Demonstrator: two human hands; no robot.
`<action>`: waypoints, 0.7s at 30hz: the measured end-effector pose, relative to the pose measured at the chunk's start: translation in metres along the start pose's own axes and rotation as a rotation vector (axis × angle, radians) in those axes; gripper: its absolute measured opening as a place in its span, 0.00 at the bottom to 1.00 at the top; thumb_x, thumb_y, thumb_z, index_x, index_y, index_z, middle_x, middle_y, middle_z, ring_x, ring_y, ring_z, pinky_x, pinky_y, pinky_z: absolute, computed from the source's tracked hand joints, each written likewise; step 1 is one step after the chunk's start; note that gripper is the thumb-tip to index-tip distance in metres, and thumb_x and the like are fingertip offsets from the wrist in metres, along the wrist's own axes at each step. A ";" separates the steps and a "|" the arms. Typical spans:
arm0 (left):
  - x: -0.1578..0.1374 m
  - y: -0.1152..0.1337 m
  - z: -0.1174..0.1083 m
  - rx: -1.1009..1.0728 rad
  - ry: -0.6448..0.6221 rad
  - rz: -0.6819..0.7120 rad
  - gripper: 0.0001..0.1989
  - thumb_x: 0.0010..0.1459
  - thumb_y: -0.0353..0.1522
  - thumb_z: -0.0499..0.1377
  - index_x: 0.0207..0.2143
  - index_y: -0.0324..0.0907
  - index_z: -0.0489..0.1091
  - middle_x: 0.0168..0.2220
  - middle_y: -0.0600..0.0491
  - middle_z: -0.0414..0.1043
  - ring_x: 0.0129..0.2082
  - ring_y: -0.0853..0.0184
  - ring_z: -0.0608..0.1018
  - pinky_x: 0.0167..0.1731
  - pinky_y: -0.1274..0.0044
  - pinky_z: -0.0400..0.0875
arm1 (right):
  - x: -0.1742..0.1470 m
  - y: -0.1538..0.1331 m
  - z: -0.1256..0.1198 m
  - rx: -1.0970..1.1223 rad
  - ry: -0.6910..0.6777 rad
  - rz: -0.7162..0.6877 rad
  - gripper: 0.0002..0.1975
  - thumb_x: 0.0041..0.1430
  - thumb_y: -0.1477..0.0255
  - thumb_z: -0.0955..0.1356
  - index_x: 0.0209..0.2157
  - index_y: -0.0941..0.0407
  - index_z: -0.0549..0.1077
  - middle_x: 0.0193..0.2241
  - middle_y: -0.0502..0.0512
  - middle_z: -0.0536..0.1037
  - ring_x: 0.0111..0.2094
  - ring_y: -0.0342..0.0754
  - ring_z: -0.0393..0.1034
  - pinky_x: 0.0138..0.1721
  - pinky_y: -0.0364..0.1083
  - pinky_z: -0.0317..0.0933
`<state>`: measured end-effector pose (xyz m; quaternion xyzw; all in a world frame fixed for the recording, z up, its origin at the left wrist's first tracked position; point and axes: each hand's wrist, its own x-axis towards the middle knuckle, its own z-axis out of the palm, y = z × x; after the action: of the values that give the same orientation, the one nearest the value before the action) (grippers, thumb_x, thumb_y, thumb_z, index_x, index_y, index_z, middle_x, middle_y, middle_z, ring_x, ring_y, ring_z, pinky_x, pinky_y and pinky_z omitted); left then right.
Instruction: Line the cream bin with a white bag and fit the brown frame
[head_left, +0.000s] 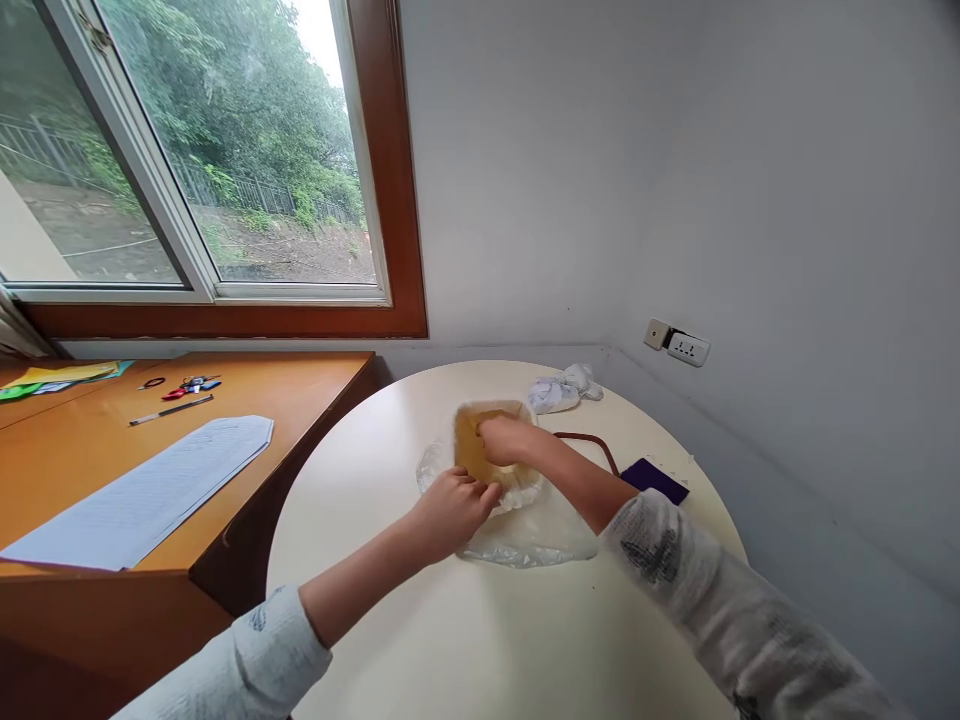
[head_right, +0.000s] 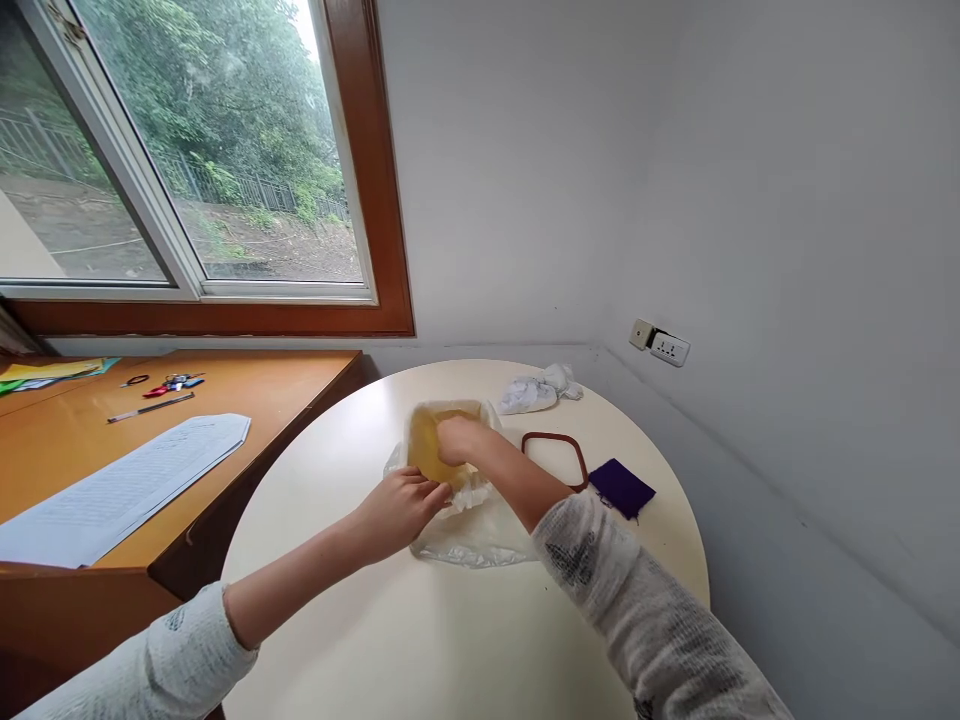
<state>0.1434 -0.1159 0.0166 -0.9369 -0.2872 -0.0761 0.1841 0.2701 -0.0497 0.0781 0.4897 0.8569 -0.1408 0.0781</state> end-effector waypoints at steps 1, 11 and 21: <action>0.002 -0.003 -0.002 -0.016 -0.009 -0.016 0.07 0.60 0.28 0.48 0.30 0.39 0.63 0.21 0.53 0.72 0.21 0.66 0.75 0.26 0.74 0.64 | -0.008 0.001 -0.003 0.023 0.047 0.007 0.18 0.54 0.79 0.62 0.47 0.62 0.70 0.45 0.64 0.73 0.42 0.53 0.69 0.36 0.45 0.63; 0.025 -0.055 -0.023 -0.223 -0.047 -0.254 0.13 0.62 0.34 0.45 0.27 0.41 0.64 0.20 0.53 0.69 0.26 0.65 0.74 0.43 0.69 0.65 | -0.066 0.097 0.008 0.646 0.766 0.103 0.13 0.52 0.77 0.57 0.30 0.57 0.73 0.29 0.53 0.76 0.32 0.44 0.71 0.37 0.43 0.62; 0.024 -0.070 -0.012 -0.397 0.087 -0.297 0.14 0.58 0.40 0.51 0.42 0.43 0.66 0.48 0.48 0.67 0.49 0.62 0.69 0.59 0.55 0.40 | -0.076 0.130 0.125 0.507 0.548 0.076 0.17 0.52 0.72 0.61 0.45 0.55 0.70 0.45 0.57 0.72 0.46 0.50 0.66 0.48 0.50 0.57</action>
<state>0.1228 -0.0549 0.0542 -0.8980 -0.3932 -0.1973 -0.0044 0.4201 -0.0889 -0.0408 0.5447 0.7650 -0.2093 -0.2726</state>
